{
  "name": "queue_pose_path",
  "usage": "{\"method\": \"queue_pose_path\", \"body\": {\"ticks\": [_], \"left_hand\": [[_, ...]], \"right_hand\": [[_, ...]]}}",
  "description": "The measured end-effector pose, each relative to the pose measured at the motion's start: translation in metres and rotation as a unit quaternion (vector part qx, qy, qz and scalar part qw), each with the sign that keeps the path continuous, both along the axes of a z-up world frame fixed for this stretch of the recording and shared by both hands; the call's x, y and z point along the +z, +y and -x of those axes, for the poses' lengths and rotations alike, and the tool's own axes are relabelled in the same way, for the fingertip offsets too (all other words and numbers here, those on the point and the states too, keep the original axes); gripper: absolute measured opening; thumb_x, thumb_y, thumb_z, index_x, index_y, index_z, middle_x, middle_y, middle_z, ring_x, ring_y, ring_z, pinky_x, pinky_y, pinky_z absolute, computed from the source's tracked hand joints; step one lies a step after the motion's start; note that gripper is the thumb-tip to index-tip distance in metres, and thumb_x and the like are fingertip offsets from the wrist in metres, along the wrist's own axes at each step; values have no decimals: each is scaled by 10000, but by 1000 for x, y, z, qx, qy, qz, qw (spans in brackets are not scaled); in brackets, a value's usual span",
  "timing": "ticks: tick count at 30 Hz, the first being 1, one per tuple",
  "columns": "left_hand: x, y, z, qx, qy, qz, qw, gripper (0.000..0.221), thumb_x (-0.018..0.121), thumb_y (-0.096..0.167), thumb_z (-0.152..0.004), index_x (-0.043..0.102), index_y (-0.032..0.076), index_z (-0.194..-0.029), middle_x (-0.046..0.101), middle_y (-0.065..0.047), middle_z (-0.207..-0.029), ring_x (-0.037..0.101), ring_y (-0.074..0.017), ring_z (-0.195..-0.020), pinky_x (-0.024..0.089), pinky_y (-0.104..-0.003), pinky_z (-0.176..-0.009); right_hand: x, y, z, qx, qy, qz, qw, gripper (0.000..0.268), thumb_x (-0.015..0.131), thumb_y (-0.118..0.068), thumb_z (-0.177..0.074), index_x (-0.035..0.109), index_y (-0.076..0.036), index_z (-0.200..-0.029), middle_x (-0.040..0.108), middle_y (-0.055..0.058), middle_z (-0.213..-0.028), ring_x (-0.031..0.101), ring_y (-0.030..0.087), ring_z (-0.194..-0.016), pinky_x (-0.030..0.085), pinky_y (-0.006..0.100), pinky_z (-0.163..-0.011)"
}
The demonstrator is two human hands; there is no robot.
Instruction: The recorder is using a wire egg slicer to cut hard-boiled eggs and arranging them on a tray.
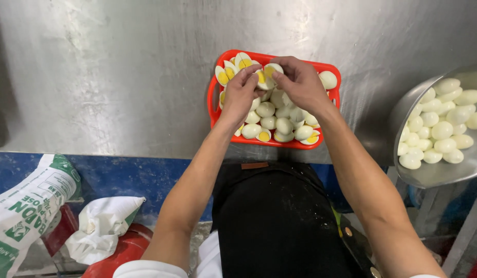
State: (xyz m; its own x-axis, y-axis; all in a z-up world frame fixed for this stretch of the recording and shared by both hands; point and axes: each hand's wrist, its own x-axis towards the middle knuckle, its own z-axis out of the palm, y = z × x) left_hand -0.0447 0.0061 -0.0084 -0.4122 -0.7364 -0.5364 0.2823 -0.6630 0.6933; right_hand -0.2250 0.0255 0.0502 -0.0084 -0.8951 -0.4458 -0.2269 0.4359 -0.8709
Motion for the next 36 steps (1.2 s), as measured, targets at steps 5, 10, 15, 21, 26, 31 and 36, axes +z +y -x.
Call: {"method": "queue_pose_path", "body": {"ticks": [5,10,15,21,26,31,36], "left_hand": [[16,-4,-5,-1,-49,12,999,360,504,149,-1031,615,-4,-1338,678,-120,-1202,697,-175,-1033,631,-323,-878],[18,-1,-6,-46,-202,176,962,337,583,185,-1029,662,36,-1322,722,-141,-1167,697,-207,-1081,582,-351,-929],[40,-7,3,-101,-285,258,917,382,594,174,-973,675,49,-1324,701,-223,-983,698,-326,-907,534,-430,-822],[22,-8,7,-126,-328,279,894,367,602,173,-972,676,15,-1296,698,-260,-997,694,-392,-936,525,-472,-827],[14,-10,5,-108,-332,275,896,376,601,174,-962,657,-7,-1286,722,-251,-1090,708,-381,-1023,532,-447,-919],[16,-8,-14,-87,-317,245,912,369,600,186,-951,650,-1,-1265,733,-223,-1171,709,-365,-1079,532,-424,-955],[46,-11,-31,-103,-314,191,924,373,610,220,-955,657,31,-1272,744,-193,-1147,723,-309,-987,547,-398,-904]], "right_hand": [[4,-13,-2,-39,63,-26,997,333,630,-165,-1027,640,26,-1300,740,115,-1112,716,137,-914,613,280,-778],[-3,-24,-2,-29,74,-6,997,336,626,-157,-1000,635,34,-1276,720,101,-1183,746,133,-973,662,275,-740],[-6,-27,-5,-39,99,-52,993,328,634,-162,-994,646,17,-1269,745,123,-1109,727,152,-901,625,295,-672],[-4,-34,-8,-29,152,-59,986,328,622,-160,-970,653,6,-1251,744,154,-1061,728,185,-836,634,342,-651],[-29,-38,-5,53,266,9,963,307,628,-130,-941,703,8,-1205,752,225,-1036,747,301,-891,589,396,-809],[-18,-44,-11,83,271,-25,959,297,602,-141,-940,725,-3,-1173,756,218,-1004,745,329,-889,578,406,-811],[6,-47,-17,115,291,-40,949,399,695,-117,-852,659,15,-1227,728,230,-1012,732,339,-880,579,417,-782]]}}
